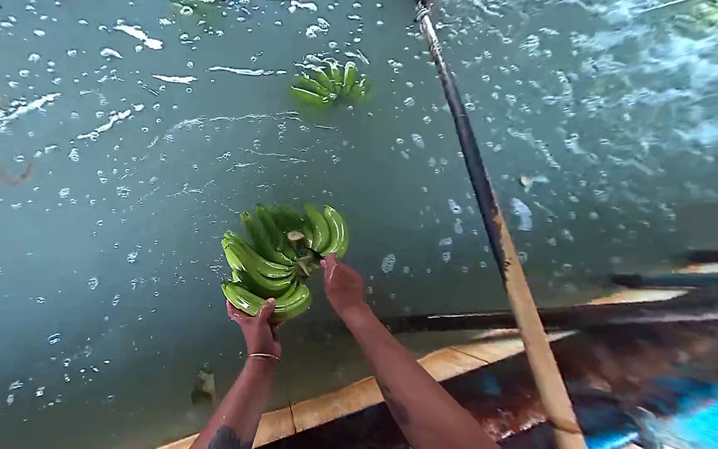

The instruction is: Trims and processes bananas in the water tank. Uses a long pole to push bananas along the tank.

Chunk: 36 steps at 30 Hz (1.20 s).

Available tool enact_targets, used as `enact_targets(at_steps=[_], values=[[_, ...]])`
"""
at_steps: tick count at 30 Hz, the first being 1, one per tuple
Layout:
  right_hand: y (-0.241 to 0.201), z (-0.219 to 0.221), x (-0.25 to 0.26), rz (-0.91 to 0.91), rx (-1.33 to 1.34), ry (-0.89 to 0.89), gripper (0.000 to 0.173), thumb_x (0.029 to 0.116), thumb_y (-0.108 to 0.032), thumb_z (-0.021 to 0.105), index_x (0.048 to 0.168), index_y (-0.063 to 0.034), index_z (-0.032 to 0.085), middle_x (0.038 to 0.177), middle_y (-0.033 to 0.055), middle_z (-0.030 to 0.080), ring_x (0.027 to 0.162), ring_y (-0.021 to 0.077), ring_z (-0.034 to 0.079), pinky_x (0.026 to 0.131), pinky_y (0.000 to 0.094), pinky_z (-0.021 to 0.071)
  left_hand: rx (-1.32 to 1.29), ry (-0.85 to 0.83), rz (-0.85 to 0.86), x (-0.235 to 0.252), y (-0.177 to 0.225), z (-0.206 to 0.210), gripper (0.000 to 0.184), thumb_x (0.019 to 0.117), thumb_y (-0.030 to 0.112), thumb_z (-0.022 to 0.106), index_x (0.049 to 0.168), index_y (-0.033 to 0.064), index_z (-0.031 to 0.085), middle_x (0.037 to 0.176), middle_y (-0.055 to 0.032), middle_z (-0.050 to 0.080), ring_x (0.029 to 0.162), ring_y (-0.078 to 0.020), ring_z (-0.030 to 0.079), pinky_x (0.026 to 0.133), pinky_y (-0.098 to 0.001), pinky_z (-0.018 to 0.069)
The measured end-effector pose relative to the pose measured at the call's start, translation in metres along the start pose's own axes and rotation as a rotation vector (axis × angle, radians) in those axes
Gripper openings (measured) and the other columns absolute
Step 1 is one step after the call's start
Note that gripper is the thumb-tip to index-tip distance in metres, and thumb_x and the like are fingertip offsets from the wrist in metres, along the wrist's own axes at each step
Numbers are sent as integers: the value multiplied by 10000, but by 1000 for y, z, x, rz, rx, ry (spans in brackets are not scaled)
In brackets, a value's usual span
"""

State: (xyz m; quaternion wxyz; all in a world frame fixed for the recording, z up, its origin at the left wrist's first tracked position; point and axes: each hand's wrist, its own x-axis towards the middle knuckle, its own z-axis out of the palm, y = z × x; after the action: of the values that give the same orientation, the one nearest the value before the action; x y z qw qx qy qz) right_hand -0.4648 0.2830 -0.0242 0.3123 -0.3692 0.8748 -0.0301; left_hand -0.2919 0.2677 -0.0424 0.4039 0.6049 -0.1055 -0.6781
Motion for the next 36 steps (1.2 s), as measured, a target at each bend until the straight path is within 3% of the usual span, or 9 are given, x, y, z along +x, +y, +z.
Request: enact_targets(at_steps=[6, 9, 14, 17, 20, 24, 30, 34, 36], values=[[48, 7, -37, -13, 1031, -614, 326, 1122, -270, 282, 1051, -83, 539, 659, -35, 505, 440, 34, 429, 395, 177, 385, 21, -51, -21, 15, -1, -20, 1052, 902, -38, 639, 1602, 364, -36, 1331, -278, 518, 904, -379, 681, 646, -510, 598], [53, 3, -28, -78, 1014, -416, 279, 1130, -218, 299, 1125, -55, 526, 715, -12, 529, 502, 63, 492, 456, 205, 452, 36, -66, -138, 14, 14, -24, 926, 978, 58, 582, 1601, 335, -45, 1291, -288, 544, 934, -410, 683, 680, -545, 599], [10, 29, -2, -117, 248, 3, 447, 1119, -260, 381, 1407, 40, 545, 1193, 270, 686, 1089, 404, 694, 961, 556, 538, -27, -23, -288, 6, 27, -4, 738, 1012, 161, 535, 1601, 265, 101, 1359, -268, 512, 1073, -448, 629, 760, -600, 577], [24, 37, -21, -97, 746, -376, 303, 1134, -262, 339, 1179, -48, 549, 766, 31, 557, 558, 97, 514, 501, 234, 457, 30, -59, -316, 24, 30, -19, 709, 1014, 174, 531, 1596, 254, 134, 1361, -268, 528, 1087, -451, 635, 783, -605, 579], [70, 8, -30, -128, 1163, -960, 303, 1095, -306, 322, 1046, -133, 566, 700, -49, 566, 457, 13, 475, 402, 162, 418, 198, -181, -332, 57, 39, -48, 594, 1054, 329, 480, 1570, 214, 209, 1267, -263, 605, 997, -423, 681, 758, -555, 602], [66, -36, -3, -201, 1115, -334, 281, 1110, -225, 349, 1133, -46, 565, 745, -21, 597, 522, 40, 535, 478, 187, 481, 186, -283, -219, 94, 35, -84, 914, 941, 784, -3, 1586, 192, 260, 1351, -204, 604, 1072, -338, 668, 792, -511, 581], [51, -8, 32, -333, 509, -273, 931, 872, -367, 805, 1621, -136, 302, 1464, 159, 575, 1204, 277, 647, 984, 484, 546, 263, -189, -201, 104, 38, -39, 750, 1048, 655, 142, 1457, 124, 477, 1237, -171, 666, 1020, -291, 671, 794, -466, 571], [46, 5, 23, -201, 654, -446, 710, 951, -253, 735, 1567, -138, 403, 1284, 88, 676, 671, 77, 573, 555, 255, 469, 395, -217, -143, 122, 71, -7, 748, 1035, 671, 275, 1470, 95, 469, 1297, -199, 621, 1087, -310, 634, 862, -487, 545], [37, 8, 14, -205, 784, -451, 685, 948, -189, 725, 1555, -123, 413, 1174, 68, 723, 549, 38, 518, 462, 212, 412, 540, -273, -125, 129, 87, 6, 586, 1066, 556, 380, 1336, 68, 559, 1058, -108, 668, 830, -171, 639, 689, -328, 542]])
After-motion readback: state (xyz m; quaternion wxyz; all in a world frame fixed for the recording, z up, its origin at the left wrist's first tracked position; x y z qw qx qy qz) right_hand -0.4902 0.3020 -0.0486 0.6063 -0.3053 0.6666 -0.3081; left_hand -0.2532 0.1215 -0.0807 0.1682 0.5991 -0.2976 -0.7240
